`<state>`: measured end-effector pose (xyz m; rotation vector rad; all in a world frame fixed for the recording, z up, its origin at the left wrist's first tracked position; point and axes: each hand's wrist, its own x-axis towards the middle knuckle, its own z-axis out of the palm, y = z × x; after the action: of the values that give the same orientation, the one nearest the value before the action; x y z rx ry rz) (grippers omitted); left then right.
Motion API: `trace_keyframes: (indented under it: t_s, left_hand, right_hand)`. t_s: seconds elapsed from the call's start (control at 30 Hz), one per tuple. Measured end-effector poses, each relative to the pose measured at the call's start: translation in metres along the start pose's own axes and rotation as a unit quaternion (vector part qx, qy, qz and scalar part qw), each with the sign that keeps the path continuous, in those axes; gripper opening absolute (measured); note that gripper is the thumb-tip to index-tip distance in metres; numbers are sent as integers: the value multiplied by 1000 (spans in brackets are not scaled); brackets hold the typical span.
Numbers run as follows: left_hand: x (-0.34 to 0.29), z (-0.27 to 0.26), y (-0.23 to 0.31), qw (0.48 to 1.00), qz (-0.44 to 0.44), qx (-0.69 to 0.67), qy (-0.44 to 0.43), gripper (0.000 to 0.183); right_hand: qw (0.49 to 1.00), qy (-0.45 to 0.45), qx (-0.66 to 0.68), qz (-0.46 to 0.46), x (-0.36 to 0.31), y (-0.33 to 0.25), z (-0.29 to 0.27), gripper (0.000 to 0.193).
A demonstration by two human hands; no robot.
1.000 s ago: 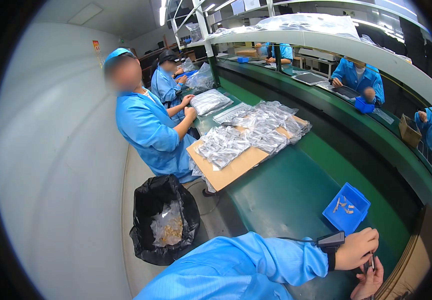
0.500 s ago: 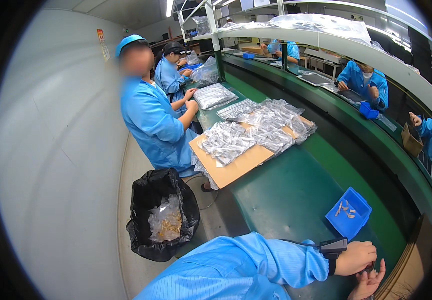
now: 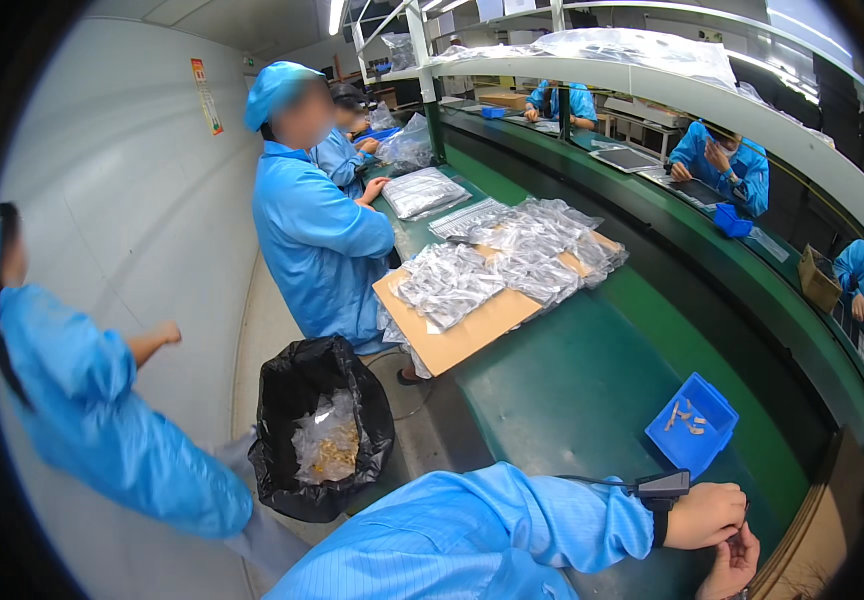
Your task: Manually assemble small electronic or plastic components by inserting metal pins and small parts into a black housing.
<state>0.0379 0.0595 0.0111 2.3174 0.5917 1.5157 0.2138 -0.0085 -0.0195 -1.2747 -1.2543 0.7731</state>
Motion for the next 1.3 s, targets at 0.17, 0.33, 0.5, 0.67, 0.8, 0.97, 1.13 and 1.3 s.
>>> trace_keyframes:
  t_s: [0.17,0.33,0.5,0.67,0.8,0.97,1.13,1.3]
  left_hand:
    - [-1,2,3,998,-10,50,-26,13]
    - [-2,1,3,997,-11,65,-35,13]
    - [-1,1,0,997,-14,66,-37,12]
    - [0,-1,6,999,-18,48,-6,12]
    - [0,-3,12,999,-1,44,3,12]
    - [2,3,18,999,12,32,25,13]
    - [1,-11,9,996,-17,74,49,16]
    - [13,-26,5,996,-56,72,17,10]
  right_hand:
    - [994,-20,16,-107,0,18,-3,42]
    - [996,-14,-19,-91,-2,8,1,43]
    - [996,-8,-16,-93,0,14,2,42]
    - [984,-25,-89,-155,0,17,-2,41]
    - [980,-12,-56,-193,-6,1,8,38]
    - [992,-34,11,-120,-9,15,-1,33]
    - [998,-4,56,-23,-10,-9,22,33]
    - [989,-18,139,-50,-4,-8,26,39]
